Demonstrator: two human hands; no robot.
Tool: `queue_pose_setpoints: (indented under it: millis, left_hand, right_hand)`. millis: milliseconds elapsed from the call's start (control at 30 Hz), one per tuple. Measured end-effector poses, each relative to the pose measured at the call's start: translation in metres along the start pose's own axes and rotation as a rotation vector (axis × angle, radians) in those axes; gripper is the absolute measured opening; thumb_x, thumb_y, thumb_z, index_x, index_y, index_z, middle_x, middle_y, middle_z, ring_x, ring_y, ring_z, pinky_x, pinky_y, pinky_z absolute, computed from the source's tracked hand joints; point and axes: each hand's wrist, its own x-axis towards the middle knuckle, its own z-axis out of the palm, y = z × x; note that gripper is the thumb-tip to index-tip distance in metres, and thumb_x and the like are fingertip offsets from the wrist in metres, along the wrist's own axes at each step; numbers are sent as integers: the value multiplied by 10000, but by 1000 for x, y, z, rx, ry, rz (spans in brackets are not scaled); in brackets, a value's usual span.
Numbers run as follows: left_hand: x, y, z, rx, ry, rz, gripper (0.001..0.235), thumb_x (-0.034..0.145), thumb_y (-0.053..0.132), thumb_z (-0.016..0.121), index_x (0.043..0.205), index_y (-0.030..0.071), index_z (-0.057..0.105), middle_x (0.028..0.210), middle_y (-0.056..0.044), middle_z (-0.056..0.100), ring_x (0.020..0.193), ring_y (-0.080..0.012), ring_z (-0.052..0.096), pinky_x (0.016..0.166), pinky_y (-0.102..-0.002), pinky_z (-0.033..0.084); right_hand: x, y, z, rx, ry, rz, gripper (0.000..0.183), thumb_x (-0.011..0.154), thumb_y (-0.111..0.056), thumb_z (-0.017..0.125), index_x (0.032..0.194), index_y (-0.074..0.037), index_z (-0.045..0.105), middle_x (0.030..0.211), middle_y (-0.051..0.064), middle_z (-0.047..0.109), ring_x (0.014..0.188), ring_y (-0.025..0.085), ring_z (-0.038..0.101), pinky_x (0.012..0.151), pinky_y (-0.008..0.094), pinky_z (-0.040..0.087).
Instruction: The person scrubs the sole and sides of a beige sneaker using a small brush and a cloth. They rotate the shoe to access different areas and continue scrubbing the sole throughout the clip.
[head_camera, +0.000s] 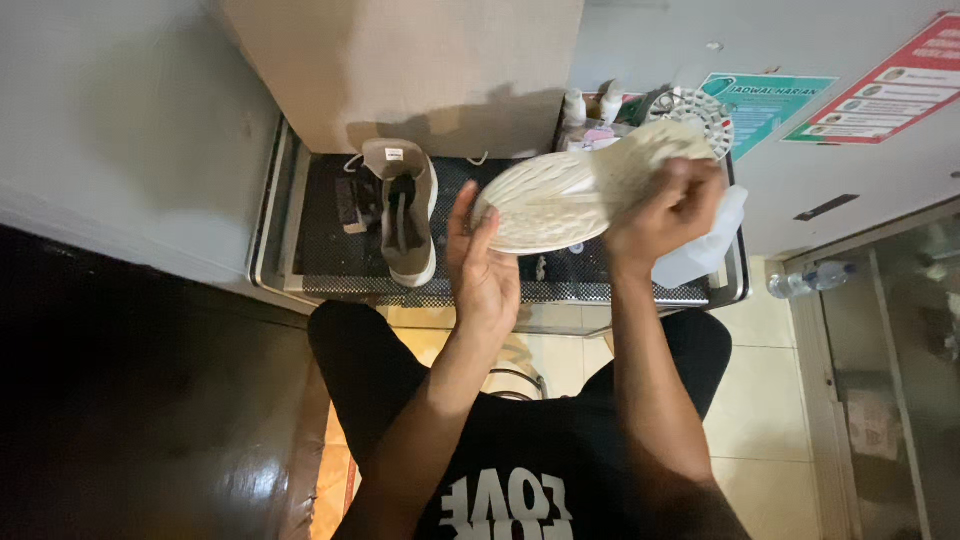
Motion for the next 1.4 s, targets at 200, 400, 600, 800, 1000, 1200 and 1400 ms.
queue_pose_setpoints:
  millis: [200,400,600,800,1000,1200,1400]
  left_hand:
    - [-44,19,4,81,-324,-371,862,631,-75,713,1450,37,467,1325,-138,592,1232,-242,582,1052,-376,487]
    - [-46,-13,-43,140,-395,-424,897,746,105,728,1528,178,297,1417,-114,481,1309,-228,465,1136,-425,356]
    - [-41,-6,-61,-44,-394,-744,817,755,133,688,1512,213,391,1365,-184,574,1214,-383,575,1064,-584,383]
    - [-43,-39,-87,189,-372,-532,1001,670,8,755,1554,188,324,1460,-144,502,1317,-342,484,1115,-553,345]
    - [-18,48,14,448,-517,-192,1111,733,148,775,1605,147,87,1608,-168,246,1472,-289,243,1251,-470,148]
    - [-31,59,47,236,-314,-91,929,819,272,707,1594,102,224,1632,-147,256,1496,-282,234,1248,-461,161]
    - [-28,66,37,315,-246,67,951,796,202,741,1593,102,232,1582,-204,289,1484,-319,245,1252,-457,151]
  right_hand:
    - [36,-14,10,477,-167,286,179,907,-169,546,826,-73,419,823,257,642,432,237,549,390,354,431]
    - [28,-47,17,792,-391,343,200,884,-188,499,780,-91,359,442,176,348,313,214,338,356,308,224]
    - [24,-60,8,514,-476,207,154,681,60,597,590,-1,489,522,137,469,520,197,394,532,315,351]
    - [17,-46,11,564,-378,149,180,769,-148,505,638,-47,436,525,99,384,498,205,380,498,308,288]
    - [7,-88,-13,260,-452,240,272,924,-195,528,1055,39,483,866,173,524,701,201,543,612,311,415]
    - [-10,-118,-17,197,-668,170,270,1005,-154,412,947,19,612,897,184,611,850,266,522,790,405,410]
    - [-21,-115,-42,-180,-921,-269,459,1065,-383,321,1265,-59,577,1111,149,368,984,355,395,838,435,364]
